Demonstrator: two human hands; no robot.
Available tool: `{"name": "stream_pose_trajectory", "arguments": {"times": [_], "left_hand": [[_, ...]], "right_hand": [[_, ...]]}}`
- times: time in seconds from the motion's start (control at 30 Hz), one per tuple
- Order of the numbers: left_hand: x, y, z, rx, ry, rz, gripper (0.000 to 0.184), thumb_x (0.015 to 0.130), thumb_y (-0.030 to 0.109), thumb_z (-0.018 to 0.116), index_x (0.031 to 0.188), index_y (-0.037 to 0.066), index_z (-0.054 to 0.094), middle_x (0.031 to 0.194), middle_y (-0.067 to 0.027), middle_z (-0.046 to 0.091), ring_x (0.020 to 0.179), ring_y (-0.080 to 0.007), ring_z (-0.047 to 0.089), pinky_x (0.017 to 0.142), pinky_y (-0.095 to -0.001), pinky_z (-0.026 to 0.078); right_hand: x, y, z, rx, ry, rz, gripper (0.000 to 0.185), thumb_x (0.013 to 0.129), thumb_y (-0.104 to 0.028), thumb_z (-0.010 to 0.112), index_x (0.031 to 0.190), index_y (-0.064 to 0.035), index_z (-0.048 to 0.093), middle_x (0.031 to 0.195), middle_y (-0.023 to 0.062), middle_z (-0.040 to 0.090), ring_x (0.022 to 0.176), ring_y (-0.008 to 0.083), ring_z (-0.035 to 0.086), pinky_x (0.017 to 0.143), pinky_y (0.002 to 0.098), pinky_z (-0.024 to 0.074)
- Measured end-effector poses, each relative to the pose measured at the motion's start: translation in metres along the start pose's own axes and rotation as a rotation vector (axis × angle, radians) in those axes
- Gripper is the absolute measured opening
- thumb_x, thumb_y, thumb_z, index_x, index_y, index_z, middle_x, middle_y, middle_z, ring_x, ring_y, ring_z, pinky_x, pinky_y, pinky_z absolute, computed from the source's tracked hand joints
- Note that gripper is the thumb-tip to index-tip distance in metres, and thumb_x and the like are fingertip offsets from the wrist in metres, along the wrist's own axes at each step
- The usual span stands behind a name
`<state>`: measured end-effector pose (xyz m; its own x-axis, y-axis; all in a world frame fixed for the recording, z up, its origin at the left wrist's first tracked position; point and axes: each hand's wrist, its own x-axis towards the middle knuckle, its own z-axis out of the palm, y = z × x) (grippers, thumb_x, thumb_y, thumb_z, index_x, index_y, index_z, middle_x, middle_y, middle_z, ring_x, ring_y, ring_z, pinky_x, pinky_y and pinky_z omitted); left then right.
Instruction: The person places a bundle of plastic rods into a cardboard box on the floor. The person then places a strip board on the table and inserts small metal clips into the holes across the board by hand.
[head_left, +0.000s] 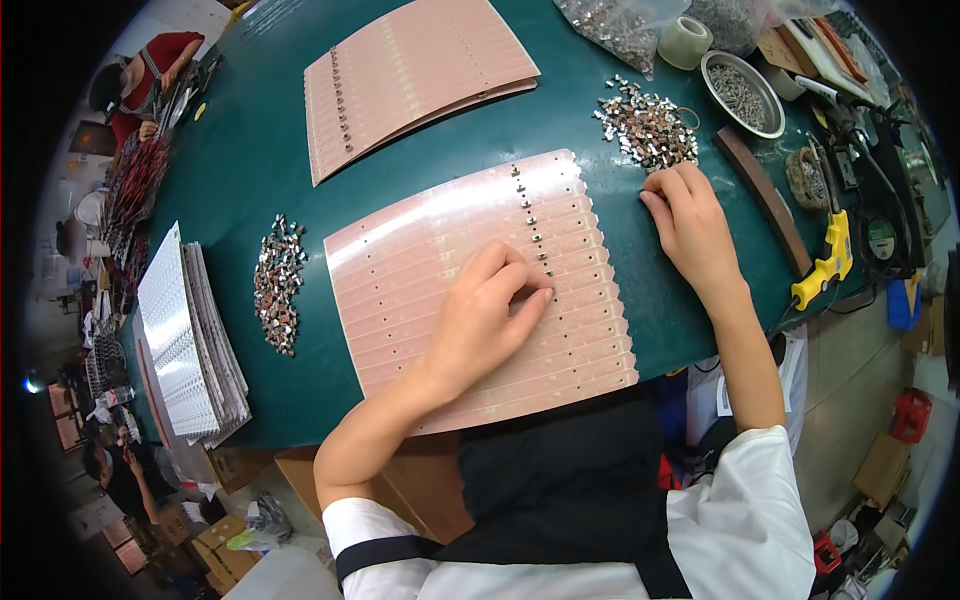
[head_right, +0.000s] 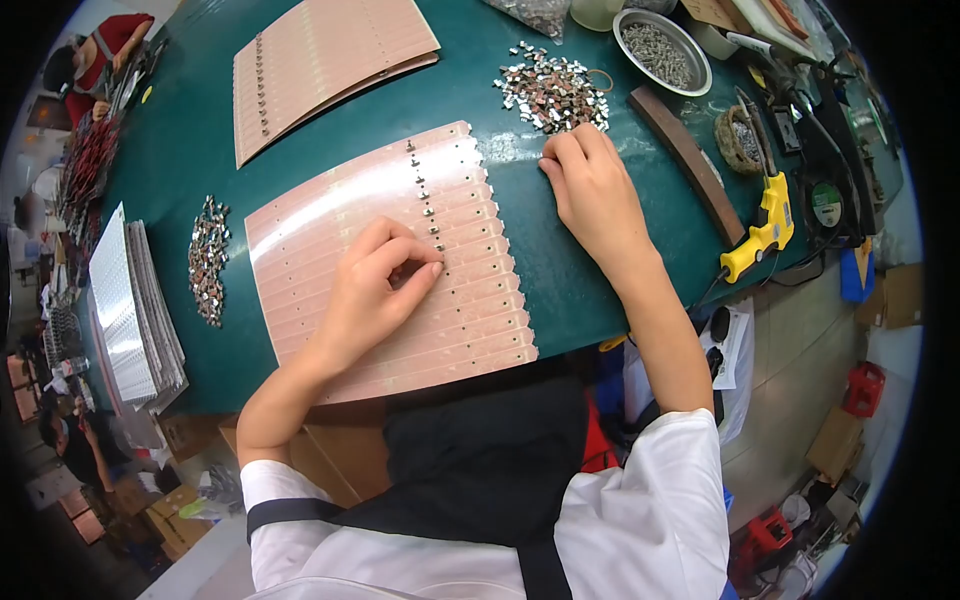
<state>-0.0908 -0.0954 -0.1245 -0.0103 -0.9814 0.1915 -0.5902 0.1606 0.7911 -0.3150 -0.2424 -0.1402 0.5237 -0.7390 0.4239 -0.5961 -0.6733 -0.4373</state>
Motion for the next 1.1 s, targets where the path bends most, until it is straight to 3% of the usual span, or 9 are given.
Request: {"name": "stream_pose_trajectory", "arguments": {"times": [0.13,0.37,0.43,0.57,0.77,0.83,0.9,1.0,1.1], "left_hand": [[0.001,0.001,0.002,0.024,0.002,0.004,0.007,0.08,0.004,0.071,0.084,0.003,0.066,0.084,-0.0083,0.055,0.078,-0.0265,0.057,0.069,-0.0372,0.048],[0.001,0.001,0.005,0.062,0.03,0.028,0.008,0.078,0.004,0.071,0.083,0.003,0.065,0.084,-0.0088,0.056,0.078,-0.0272,0.058,0.069,-0.0379,0.048],[0.001,0.002,0.006,0.064,0.034,0.028,0.008,0.077,0.004,0.07,0.083,0.003,0.065,0.084,-0.009,0.056,0.078,-0.0274,0.059,0.069,-0.038,0.048],[0.001,0.004,0.006,0.075,0.033,0.028,0.008,0.077,0.004,0.07,0.083,0.003,0.064,0.084,-0.0091,0.057,0.079,-0.0278,0.059,0.07,-0.0381,0.049],[0.003,0.005,0.004,0.095,0.026,0.02,0.008,0.078,0.005,0.07,0.083,0.003,0.065,0.085,-0.0091,0.057,0.08,-0.0277,0.06,0.07,-0.038,0.049],[0.003,0.006,0.004,0.085,0.026,0.007,0.008,0.078,0.005,0.07,0.083,0.003,0.064,0.085,-0.0091,0.057,0.08,-0.0279,0.06,0.069,-0.0382,0.05],[0.003,0.01,0.002,0.175,0.021,0.082,0.008,0.078,0.006,0.07,0.082,0.004,0.063,0.085,-0.009,0.057,0.08,-0.0285,0.06,0.068,-0.0394,0.051],[0.001,0.012,0.007,0.349,0.096,0.233,0.009,0.077,0.004,0.073,0.083,0.003,0.067,0.083,-0.0089,0.059,0.073,-0.0251,0.062,0.062,-0.0349,0.05],[0.0,0.007,0.005,0.243,0.038,0.134,0.009,0.078,0.009,0.071,0.081,0.005,0.063,0.086,-0.0083,0.058,0.079,-0.0291,0.061,0.066,-0.0408,0.052]], "right_hand": [[0.003,-0.007,-0.003,0.061,0.031,0.03,0.011,0.086,-0.003,0.067,0.092,-0.0013,0.057,0.09,0.0131,0.058,0.088,0.0321,0.059,0.077,0.0408,0.0492],[0.001,-0.015,-0.008,0.197,0.122,0.074,0.011,0.088,-0.004,0.067,0.096,-0.0011,0.061,0.091,0.0122,0.065,0.083,0.0296,0.065,0.073,0.0367,0.052],[0.001,-0.014,-0.009,0.195,0.151,-0.001,0.012,0.09,-0.004,0.067,0.101,-0.0008,0.065,0.09,0.0102,0.067,0.077,0.0203,0.066,0.069,0.0299,0.0522],[0.002,-0.017,-0.012,0.224,0.151,-0.025,0.012,0.091,-0.002,0.065,0.102,-0.0007,0.067,0.092,0.0093,0.068,0.078,0.0182,0.067,0.069,0.028,0.0528],[-0.005,-0.03,-0.021,0.473,0.06,0.128,0.015,0.091,0.0,0.064,0.105,0.0011,0.068,0.092,0.0068,0.07,0.08,0.0109,0.066,0.069,0.0238,0.0535],[-0.012,-0.04,-0.023,0.618,0.008,0.185,0.013,0.086,-0.001,0.068,0.098,0.0,0.069,0.09,0.01,0.071,0.078,0.0181,0.068,0.068,0.0291,0.0534],[-0.019,-0.051,-0.026,0.538,-0.044,0.044,0.011,0.082,0.001,0.07,0.093,-0.0012,0.068,0.089,0.0099,0.068,0.076,0.0184,0.066,0.067,0.0293,0.0526],[-0.035,-0.068,-0.019,0.603,-0.187,0.043,0.012,0.082,-0.001,0.071,0.092,-0.0028,0.066,0.089,0.0088,0.062,0.074,0.0204,0.063,0.066,0.0304,0.0522],[-0.044,-0.077,-0.004,0.499,-0.187,-0.082,0.012,0.08,-0.003,0.071,0.091,-0.0029,0.066,0.089,0.0104,0.06,0.082,0.0277,0.063,0.073,0.0363,0.0525]]}}
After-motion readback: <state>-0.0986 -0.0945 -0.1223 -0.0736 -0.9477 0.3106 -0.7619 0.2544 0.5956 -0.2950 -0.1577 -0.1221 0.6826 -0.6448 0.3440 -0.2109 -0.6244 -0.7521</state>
